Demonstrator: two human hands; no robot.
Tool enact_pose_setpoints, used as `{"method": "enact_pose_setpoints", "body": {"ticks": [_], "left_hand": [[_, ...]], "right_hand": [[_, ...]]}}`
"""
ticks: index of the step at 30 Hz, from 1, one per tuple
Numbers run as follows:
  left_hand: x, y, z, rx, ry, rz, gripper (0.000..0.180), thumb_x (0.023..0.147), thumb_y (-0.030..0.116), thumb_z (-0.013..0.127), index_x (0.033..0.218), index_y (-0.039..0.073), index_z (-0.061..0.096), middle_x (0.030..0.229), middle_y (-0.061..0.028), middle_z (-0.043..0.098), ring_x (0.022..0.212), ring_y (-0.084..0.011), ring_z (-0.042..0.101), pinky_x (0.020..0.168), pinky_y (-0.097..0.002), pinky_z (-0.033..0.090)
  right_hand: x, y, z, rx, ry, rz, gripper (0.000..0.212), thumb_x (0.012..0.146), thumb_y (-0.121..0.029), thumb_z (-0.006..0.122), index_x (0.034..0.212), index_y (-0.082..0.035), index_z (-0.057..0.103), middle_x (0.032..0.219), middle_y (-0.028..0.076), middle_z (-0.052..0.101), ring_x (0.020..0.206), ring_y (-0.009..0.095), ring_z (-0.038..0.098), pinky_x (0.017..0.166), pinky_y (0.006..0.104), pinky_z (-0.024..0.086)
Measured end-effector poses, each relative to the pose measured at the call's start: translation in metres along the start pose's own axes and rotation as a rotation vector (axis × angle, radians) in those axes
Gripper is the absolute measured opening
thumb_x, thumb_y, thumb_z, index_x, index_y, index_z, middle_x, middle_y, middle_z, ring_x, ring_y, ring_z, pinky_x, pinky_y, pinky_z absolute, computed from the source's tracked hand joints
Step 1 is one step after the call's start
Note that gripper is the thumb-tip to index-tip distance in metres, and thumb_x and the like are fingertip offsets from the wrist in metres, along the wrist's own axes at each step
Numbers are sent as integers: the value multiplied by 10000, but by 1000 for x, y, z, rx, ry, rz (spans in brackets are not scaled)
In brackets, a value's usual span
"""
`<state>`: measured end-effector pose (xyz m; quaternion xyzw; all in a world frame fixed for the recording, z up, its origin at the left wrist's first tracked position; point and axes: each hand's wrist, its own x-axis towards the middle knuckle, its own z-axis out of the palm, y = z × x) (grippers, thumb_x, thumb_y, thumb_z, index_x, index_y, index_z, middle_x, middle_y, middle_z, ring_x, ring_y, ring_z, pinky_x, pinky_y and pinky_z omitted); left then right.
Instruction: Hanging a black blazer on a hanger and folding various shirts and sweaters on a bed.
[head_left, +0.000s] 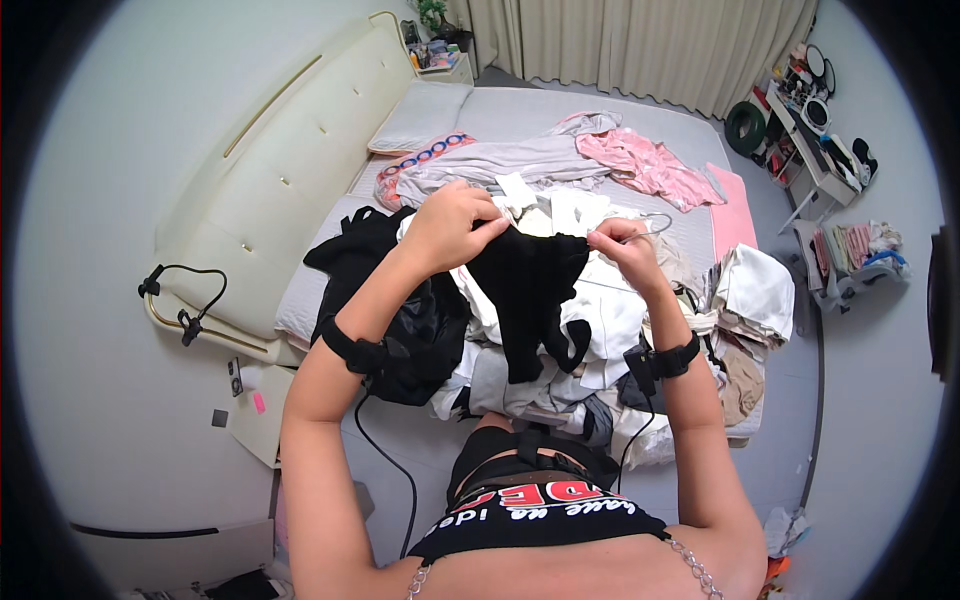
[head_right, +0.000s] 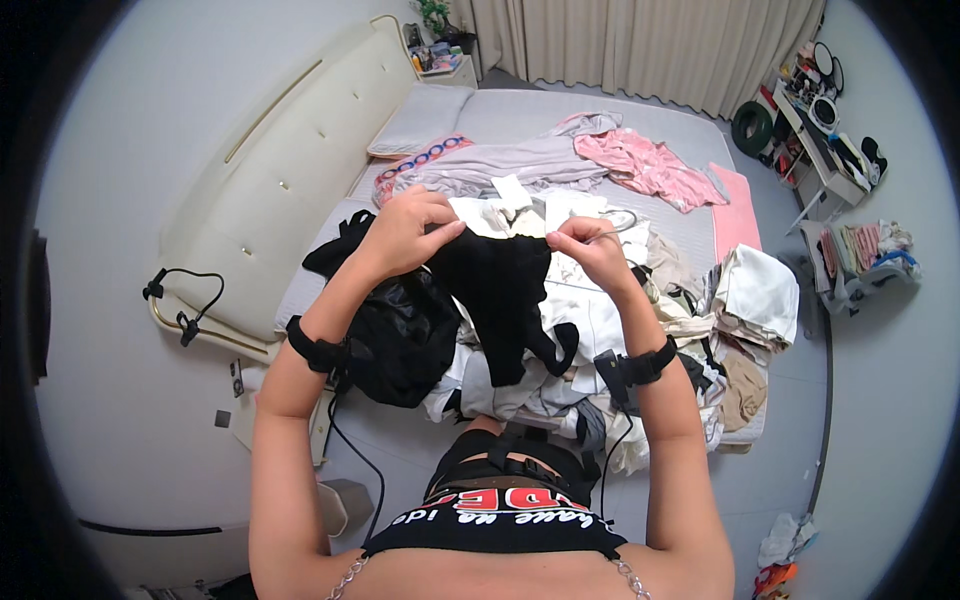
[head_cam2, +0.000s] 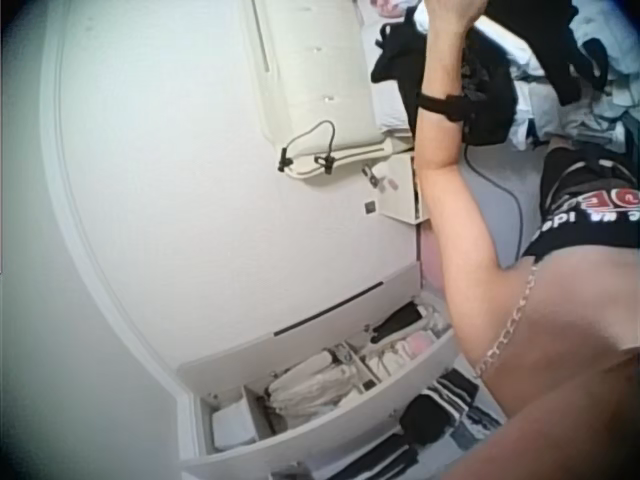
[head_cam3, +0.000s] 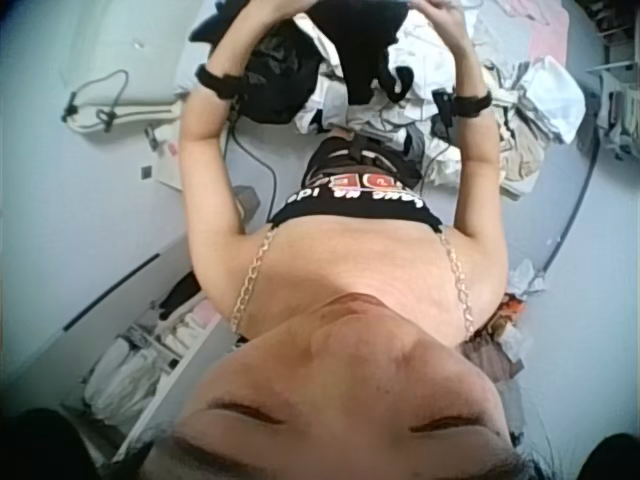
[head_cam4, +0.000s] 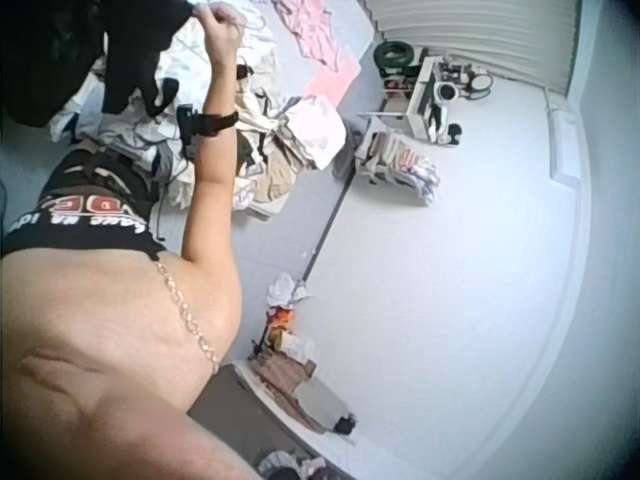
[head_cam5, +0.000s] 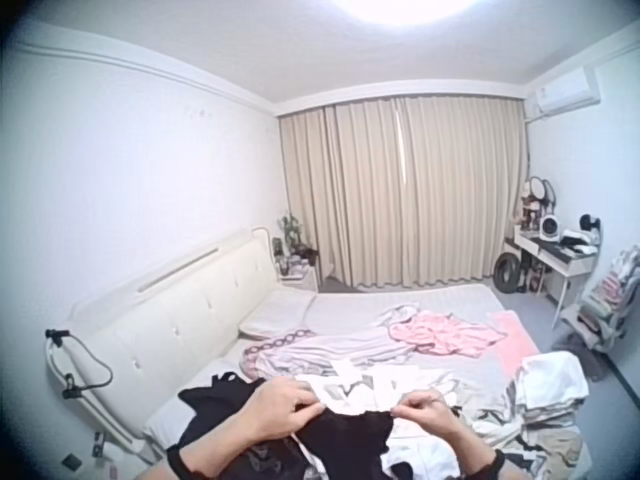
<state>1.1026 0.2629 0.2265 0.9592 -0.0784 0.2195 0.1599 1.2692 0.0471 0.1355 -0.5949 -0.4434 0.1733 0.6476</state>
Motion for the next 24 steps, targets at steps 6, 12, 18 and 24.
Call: {"method": "enact_pose_setpoints", "body": {"ticks": [6,12,18,24], "left_hand": [[0,17,25,-7,100,-106,136,791,163,601,748,41,645,746,-83,607,694,-281,577,620,-341,449],[-9,4,33,-28,103,-100,165,805,178,581,876,39,635,797,-132,621,724,-298,602,631,-334,471],[-35,-35,28,-345,354,-354,187,832,113,543,939,-25,610,733,-155,618,652,-205,604,613,-276,442],[-47,-44,4,-684,430,-338,179,897,73,512,995,-40,610,821,-5,608,740,-49,493,668,-194,402]], "right_hand": [[21,-3,13,-176,30,-9,277,768,-245,694,659,0,623,541,-32,492,535,42,416,478,211,320],[36,-23,40,-225,143,-58,288,684,-246,775,757,1,645,559,-7,533,524,57,440,488,220,367],[3,-37,63,-763,470,-892,224,733,-54,620,940,1,554,911,141,574,846,305,539,757,394,423],[-19,9,68,-701,-81,-614,230,702,-171,706,838,-29,586,851,120,568,821,289,556,712,366,447]]}}
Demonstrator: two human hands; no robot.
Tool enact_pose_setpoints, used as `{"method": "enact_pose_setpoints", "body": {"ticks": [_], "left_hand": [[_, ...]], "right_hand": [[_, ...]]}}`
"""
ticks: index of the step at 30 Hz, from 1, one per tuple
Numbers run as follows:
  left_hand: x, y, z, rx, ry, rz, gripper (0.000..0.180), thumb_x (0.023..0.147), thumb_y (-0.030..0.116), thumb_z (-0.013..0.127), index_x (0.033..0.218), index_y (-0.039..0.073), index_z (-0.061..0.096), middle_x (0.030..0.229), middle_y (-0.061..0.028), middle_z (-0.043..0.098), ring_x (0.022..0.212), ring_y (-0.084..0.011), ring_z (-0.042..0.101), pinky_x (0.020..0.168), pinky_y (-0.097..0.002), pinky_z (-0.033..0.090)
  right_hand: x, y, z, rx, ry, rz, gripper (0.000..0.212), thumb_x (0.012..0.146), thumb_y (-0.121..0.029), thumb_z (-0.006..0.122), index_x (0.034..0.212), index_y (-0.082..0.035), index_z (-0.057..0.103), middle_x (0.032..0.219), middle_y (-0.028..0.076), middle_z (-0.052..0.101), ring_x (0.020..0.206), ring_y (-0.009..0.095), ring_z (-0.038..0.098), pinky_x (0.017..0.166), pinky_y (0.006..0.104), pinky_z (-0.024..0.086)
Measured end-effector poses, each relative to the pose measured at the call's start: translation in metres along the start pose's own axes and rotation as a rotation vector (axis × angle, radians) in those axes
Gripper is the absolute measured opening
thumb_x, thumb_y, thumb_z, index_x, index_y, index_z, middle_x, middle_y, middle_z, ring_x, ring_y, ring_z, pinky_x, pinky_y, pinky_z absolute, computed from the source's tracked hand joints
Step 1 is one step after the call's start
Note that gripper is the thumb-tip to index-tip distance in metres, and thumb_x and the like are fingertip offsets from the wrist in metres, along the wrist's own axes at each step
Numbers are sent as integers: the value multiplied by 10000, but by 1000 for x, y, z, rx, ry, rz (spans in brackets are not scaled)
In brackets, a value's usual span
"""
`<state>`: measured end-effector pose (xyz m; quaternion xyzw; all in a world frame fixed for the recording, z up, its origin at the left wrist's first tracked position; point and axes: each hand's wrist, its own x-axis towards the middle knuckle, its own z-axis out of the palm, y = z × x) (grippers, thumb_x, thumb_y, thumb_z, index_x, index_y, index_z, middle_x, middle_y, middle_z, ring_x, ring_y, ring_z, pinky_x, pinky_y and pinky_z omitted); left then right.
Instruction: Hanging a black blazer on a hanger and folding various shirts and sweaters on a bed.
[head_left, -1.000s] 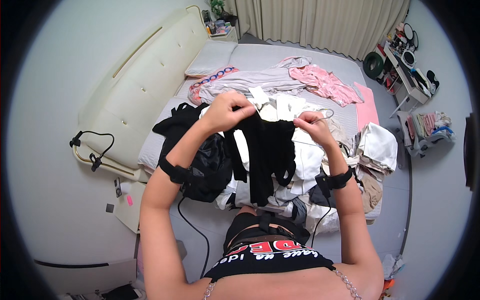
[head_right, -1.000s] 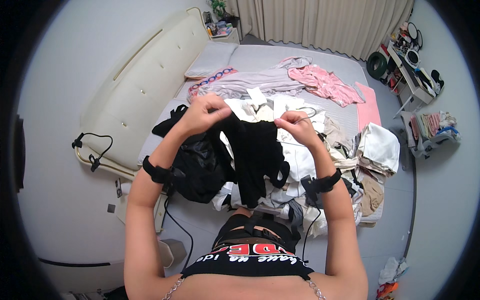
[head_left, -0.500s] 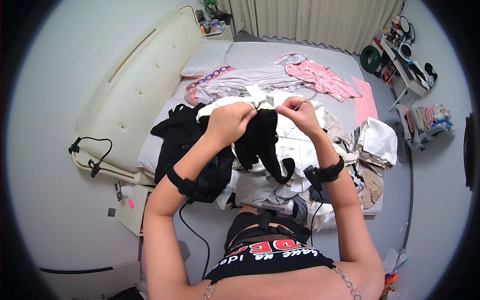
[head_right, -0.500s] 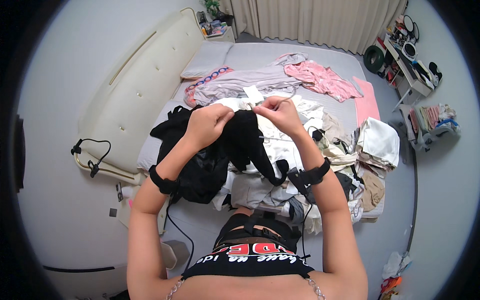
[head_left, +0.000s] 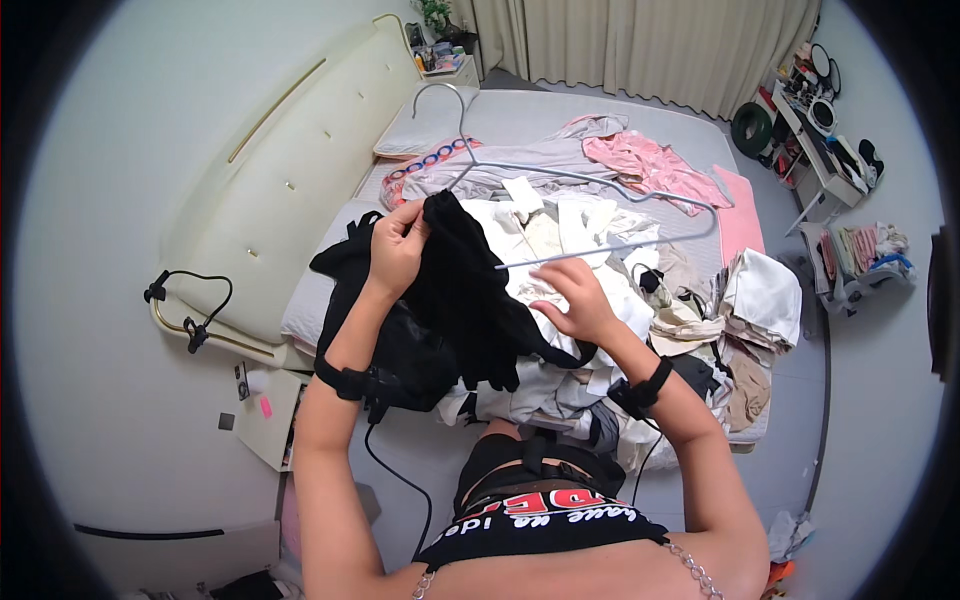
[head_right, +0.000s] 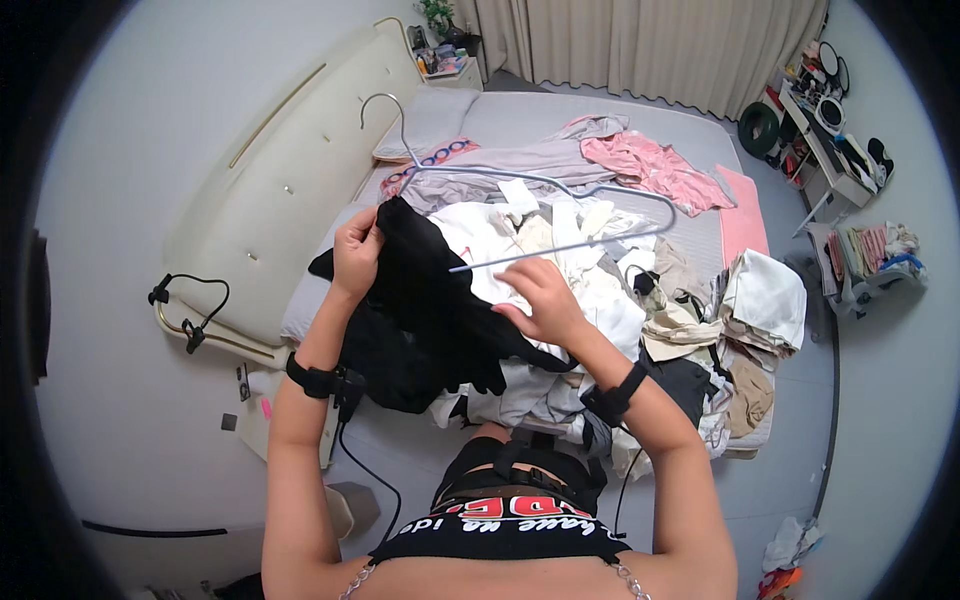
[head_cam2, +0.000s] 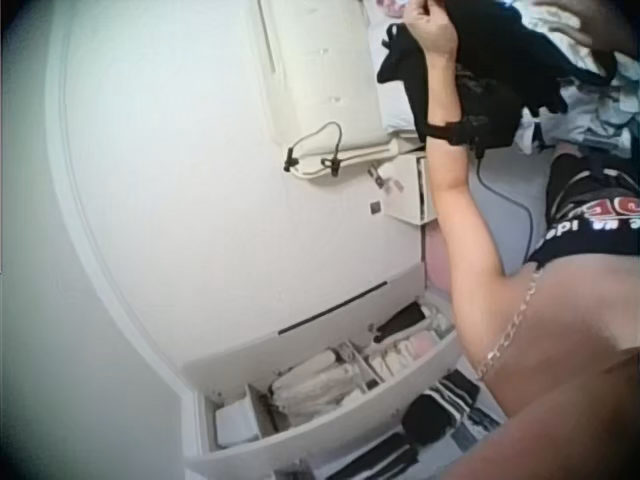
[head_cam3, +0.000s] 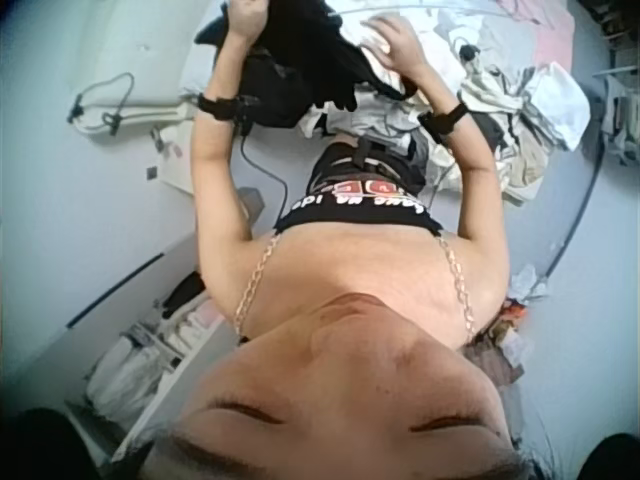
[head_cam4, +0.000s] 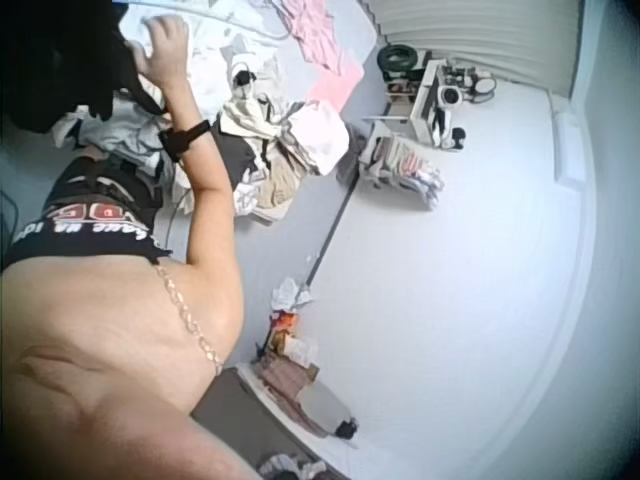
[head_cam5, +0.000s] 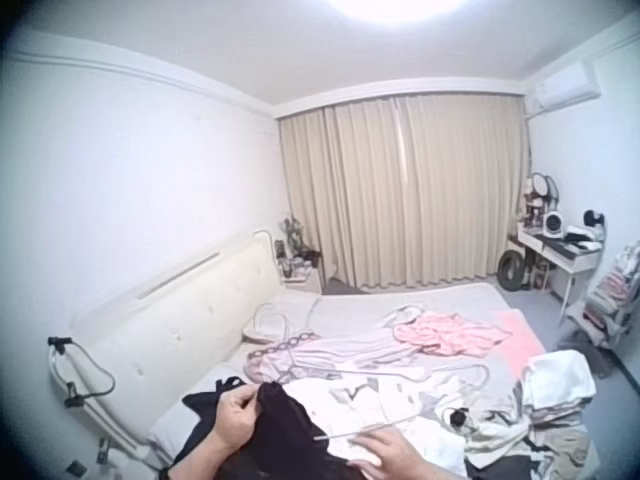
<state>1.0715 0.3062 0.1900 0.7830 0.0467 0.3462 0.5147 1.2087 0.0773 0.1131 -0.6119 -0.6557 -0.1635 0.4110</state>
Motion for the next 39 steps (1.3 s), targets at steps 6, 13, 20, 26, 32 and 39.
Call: {"method": "enact_pose_setpoints", "body": {"ticks": [6,13,20,26,32,39], "left_hand": [[4,12,14,-138,-18,34,180,904,71,503,997,-42,607,833,12,599,751,-39,495,675,-178,399],[-4,-5,10,-137,-77,-32,191,895,104,528,970,-46,619,807,18,604,736,-38,505,660,-176,404],[-28,-36,-63,392,-50,-94,190,831,129,606,915,-38,642,783,-81,665,728,-94,586,665,-235,453],[-32,-33,-59,837,-159,188,104,774,191,637,804,96,666,722,-61,628,650,-248,609,561,-321,469],[-14,-21,5,727,-222,328,120,804,195,609,844,92,652,719,-74,605,654,-263,594,564,-335,457],[0,-7,52,629,-249,195,169,806,196,606,911,67,636,815,-94,603,737,-289,588,633,-347,458]], "right_hand": [[39,-21,32,456,109,5,509,668,-261,764,1033,15,540,956,170,563,934,345,535,833,408,418],[17,-11,62,-232,-803,-9,422,644,-443,707,864,-87,649,631,58,596,687,254,575,786,388,382],[-39,45,-32,-182,-476,58,186,708,-243,688,746,-107,568,740,37,577,864,207,551,906,446,352],[-46,54,-74,-132,-334,1,198,681,-113,696,826,-43,580,798,82,566,836,262,555,739,373,438],[-7,43,-66,-100,-185,203,269,659,85,519,890,-28,596,819,146,578,800,307,560,721,355,464],[29,39,-42,812,-100,684,407,730,-3,478,1131,-26,544,874,24,543,823,145,493,753,236,393]]}}
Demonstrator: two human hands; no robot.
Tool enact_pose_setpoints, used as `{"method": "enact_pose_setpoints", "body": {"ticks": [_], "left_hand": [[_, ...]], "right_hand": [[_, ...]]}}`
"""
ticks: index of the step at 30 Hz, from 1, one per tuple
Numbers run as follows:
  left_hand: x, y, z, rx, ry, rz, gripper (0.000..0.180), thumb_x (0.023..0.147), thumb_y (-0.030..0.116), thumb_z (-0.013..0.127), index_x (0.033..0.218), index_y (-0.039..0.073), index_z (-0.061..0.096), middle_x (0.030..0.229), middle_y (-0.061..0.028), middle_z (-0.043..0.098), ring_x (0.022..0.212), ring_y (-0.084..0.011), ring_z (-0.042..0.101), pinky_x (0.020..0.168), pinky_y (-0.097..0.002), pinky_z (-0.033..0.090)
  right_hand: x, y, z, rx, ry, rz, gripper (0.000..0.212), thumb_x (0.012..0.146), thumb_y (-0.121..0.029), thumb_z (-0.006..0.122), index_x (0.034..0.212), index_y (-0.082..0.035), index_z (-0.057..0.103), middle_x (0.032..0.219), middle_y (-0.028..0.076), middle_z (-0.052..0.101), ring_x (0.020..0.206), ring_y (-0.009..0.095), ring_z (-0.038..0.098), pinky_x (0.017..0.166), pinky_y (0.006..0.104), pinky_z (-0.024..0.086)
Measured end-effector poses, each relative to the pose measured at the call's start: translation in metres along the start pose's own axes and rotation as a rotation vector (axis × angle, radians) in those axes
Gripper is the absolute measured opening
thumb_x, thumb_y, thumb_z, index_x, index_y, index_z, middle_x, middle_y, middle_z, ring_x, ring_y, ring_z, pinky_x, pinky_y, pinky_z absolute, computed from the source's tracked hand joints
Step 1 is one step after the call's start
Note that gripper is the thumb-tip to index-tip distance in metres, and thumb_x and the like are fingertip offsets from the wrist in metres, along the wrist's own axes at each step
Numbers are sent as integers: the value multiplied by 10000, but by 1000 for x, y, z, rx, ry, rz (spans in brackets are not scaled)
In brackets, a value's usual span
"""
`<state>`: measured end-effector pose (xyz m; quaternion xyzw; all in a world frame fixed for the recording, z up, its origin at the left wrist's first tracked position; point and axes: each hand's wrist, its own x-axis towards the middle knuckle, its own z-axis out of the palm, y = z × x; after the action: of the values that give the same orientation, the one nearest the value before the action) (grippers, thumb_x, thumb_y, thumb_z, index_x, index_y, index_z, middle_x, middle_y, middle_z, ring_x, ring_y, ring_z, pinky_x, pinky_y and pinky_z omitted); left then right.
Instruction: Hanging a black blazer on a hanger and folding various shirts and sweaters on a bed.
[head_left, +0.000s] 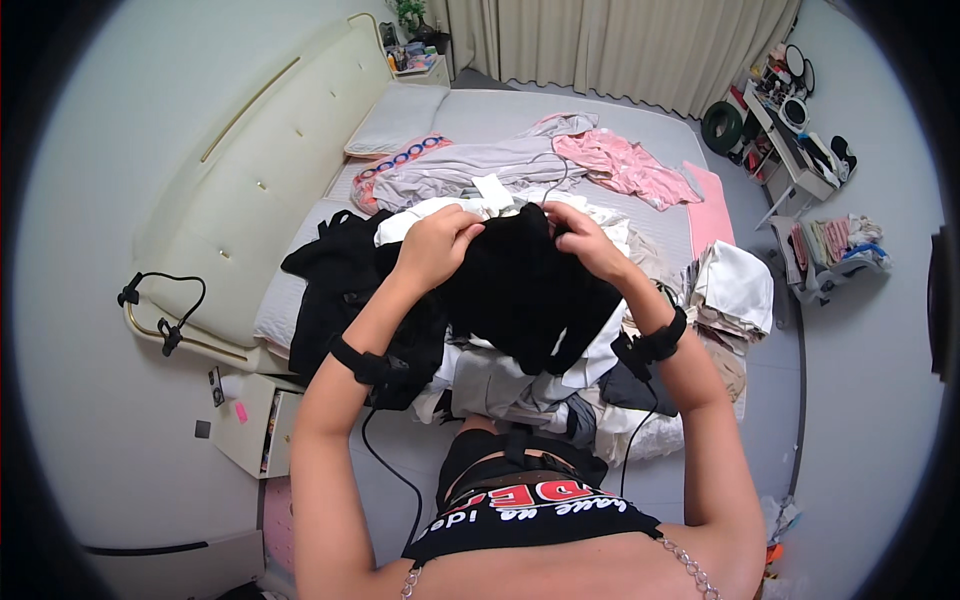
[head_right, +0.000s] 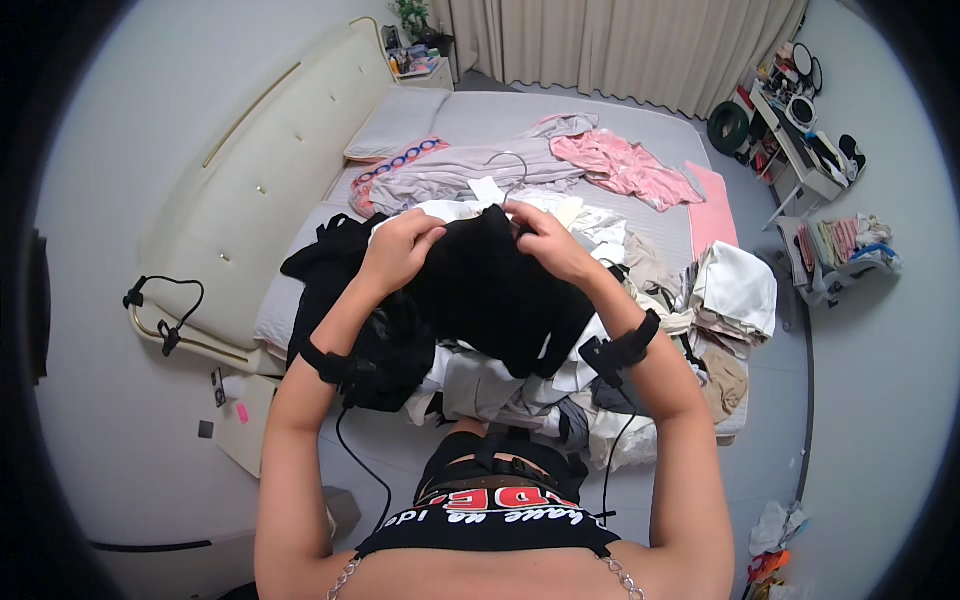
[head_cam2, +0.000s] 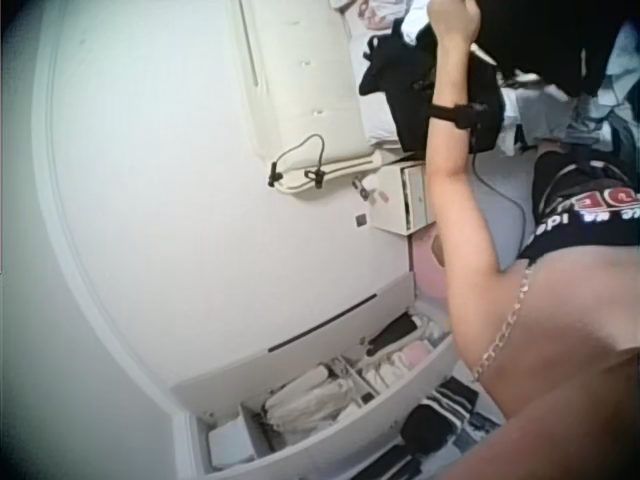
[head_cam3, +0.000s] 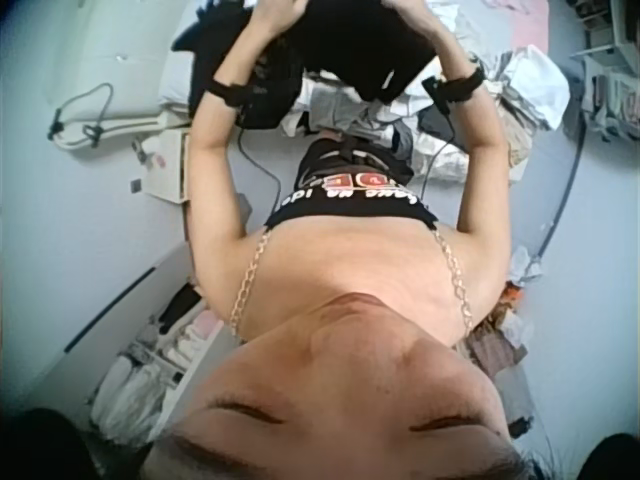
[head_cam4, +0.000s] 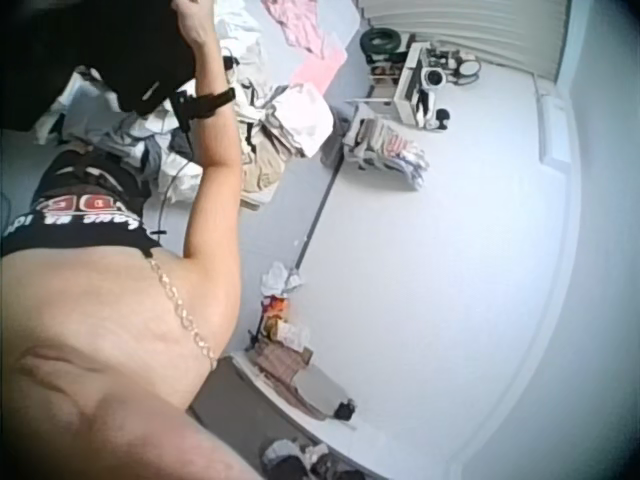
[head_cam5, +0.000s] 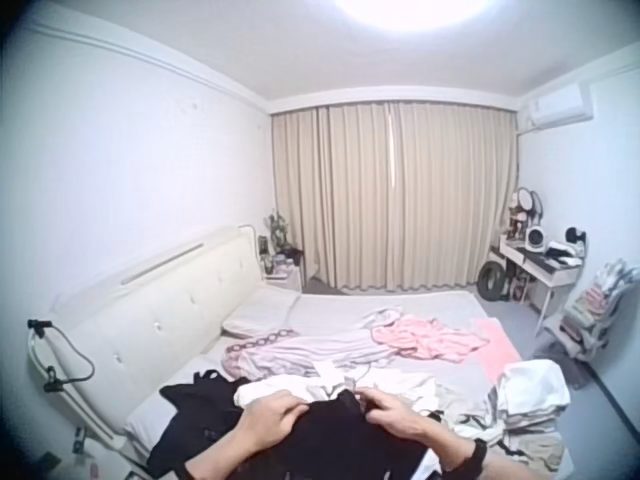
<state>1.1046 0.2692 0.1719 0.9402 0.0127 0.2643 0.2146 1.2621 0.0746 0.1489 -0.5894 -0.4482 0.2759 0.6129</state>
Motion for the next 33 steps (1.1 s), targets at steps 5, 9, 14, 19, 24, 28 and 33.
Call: {"method": "enact_pose_setpoints", "body": {"ticks": [5,9,14,19,24,28,33], "left_hand": [[-5,-1,-20,-42,-48,73,294,762,151,652,1041,75,597,928,-127,609,837,-288,592,730,-345,467],[-26,-37,-31,-312,-34,-241,206,777,49,629,978,4,616,803,-83,628,626,-121,563,578,-246,450],[-24,-33,-37,-423,22,-262,108,847,66,549,866,3,634,611,-14,523,547,-68,409,511,-219,341],[-32,-45,-39,-256,223,-182,109,859,67,505,828,-9,577,662,-87,566,588,-138,508,563,-261,407],[-93,-124,-70,-65,383,-399,112,842,73,513,842,0,599,752,-142,609,682,-233,589,642,-311,450],[-118,-126,-54,-72,223,-413,103,820,83,542,830,8,612,744,-123,616,687,-229,595,639,-320,458],[-100,-94,-30,-91,105,-163,251,796,44,517,1041,19,567,1027,-157,552,1009,-319,511,880,-345,405]], "right_hand": [[10,-26,-37,-371,121,-98,269,832,-250,626,970,-19,611,661,-58,411,644,51,377,586,212,326],[11,-51,-68,-375,144,-190,216,843,-207,610,930,-9,607,694,-43,454,657,50,406,583,211,351],[6,-63,-64,-265,115,-127,219,860,-224,580,892,-8,601,800,-3,538,688,70,484,653,226,416],[8,-49,-63,-552,169,-26,393,888,-308,520,624,-17,510,623,-15,495,569,101,428,534,285,356],[2,-27,-102,-717,459,20,523,900,-383,481,521,-22,487,505,-4,445,515,90,398,508,292,334],[8,-28,-86,-582,245,29,471,908,-368,475,643,-11,632,508,-1,441,516,86,409,509,274,339],[36,-36,-39,-565,63,-72,426,914,-339,485,706,-4,646,544,0,426,547,96,409,532,267,339]]}}
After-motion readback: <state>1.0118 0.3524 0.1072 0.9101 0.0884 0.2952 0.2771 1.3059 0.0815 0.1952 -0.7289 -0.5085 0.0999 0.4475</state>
